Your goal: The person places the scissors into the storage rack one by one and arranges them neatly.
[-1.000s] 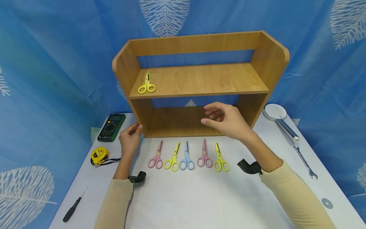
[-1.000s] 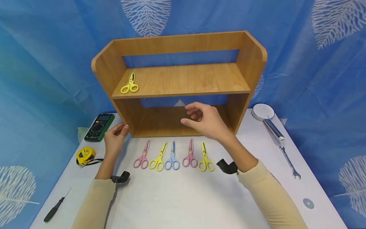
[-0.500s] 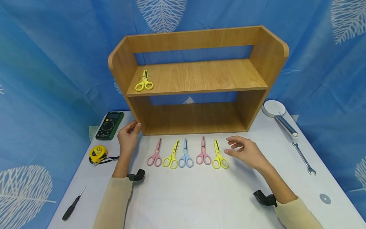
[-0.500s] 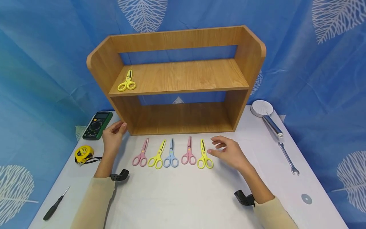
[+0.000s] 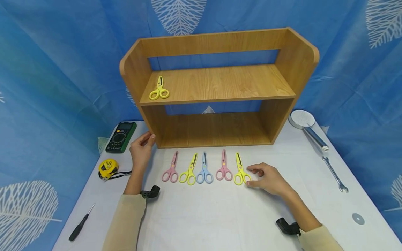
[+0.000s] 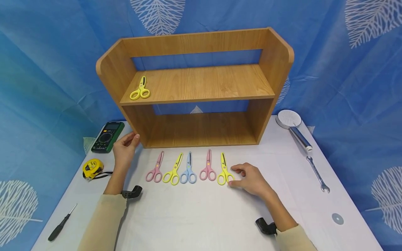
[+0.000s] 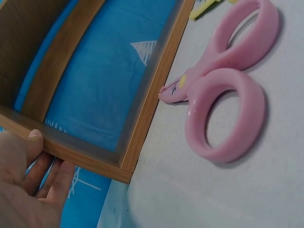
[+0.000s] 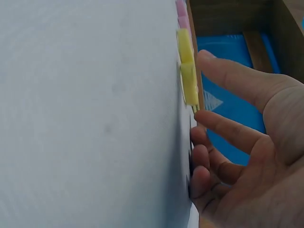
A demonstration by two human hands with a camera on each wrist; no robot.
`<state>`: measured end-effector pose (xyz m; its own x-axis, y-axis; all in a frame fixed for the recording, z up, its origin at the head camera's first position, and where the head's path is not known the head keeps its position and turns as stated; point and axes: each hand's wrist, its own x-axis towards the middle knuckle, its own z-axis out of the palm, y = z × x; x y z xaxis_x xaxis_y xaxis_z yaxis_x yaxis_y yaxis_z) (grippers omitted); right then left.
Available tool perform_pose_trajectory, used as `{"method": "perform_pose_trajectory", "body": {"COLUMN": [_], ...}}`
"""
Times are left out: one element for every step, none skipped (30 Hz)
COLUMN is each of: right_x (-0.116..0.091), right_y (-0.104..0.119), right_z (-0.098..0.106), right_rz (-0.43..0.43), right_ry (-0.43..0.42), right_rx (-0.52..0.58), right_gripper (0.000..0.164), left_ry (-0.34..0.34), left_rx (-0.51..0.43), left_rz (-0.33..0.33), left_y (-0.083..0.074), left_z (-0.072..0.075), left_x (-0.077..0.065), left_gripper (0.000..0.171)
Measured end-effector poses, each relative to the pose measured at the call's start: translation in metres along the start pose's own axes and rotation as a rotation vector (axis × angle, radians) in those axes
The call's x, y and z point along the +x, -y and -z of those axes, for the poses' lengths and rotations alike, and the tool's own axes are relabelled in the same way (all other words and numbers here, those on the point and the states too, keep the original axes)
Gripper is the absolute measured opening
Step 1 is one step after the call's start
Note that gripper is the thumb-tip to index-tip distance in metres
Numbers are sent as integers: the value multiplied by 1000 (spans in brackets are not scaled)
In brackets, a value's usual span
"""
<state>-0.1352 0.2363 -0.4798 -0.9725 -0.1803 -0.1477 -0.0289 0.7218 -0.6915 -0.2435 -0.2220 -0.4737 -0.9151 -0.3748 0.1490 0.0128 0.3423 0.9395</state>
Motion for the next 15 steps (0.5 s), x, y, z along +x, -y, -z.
{"method": "perform_pose_trajectory", "body": {"right_x": [0,0,-1,-1,-1,-1,-1,0,0,0,0,0,0,0,0], "right_y": [0,1,1,2,3,3,4,4,5,5,6,7,7,9,10], "right_z": [-1,-3,-4,-5,-5,-6,-7,-7,-7,-7,-7,-6,-4,-2,0], "right_rz": [3,6,9,12,15,17,16,13,9,2,-6,-17,-24,-32,-32], "right_ry": [-7,-14,-21,-29,-36,-43,-49,-52,-53,-54,-51,-49,-45,-42,-39], "right_rx": [-8,-18,-30,-38,-44,-51,-59,-62,-61,-58,-47,-31,-9,14,38], "right_gripper": [57,56,55,53,50,48,46,44,42,40,39,37,36,35,35], "left_ry": [0,1,3,5,6,7,9,10,10,9,10,12,17,21,25], "left_rx": [-4,-7,-11,-14,-16,-14,-11,-7,-2,3,8,13,11,12,9], "left_rz": [-1,0,3,6,9,11,15,20,21,22,23,22,22,23,26], "left_y": [0,1,1,1,1,1,1,1,0,0,0,0,0,-1,-1], "left_z": [0,0,0,0,0,0,0,0,0,1,1,2,2,3,4], "left_x": [0,0,1,1,1,1,1,1,1,1,1,1,2,2,2], "left_gripper": [41,41,41,42,42,43,43,43,43,44,44,44,44,44,44]}}
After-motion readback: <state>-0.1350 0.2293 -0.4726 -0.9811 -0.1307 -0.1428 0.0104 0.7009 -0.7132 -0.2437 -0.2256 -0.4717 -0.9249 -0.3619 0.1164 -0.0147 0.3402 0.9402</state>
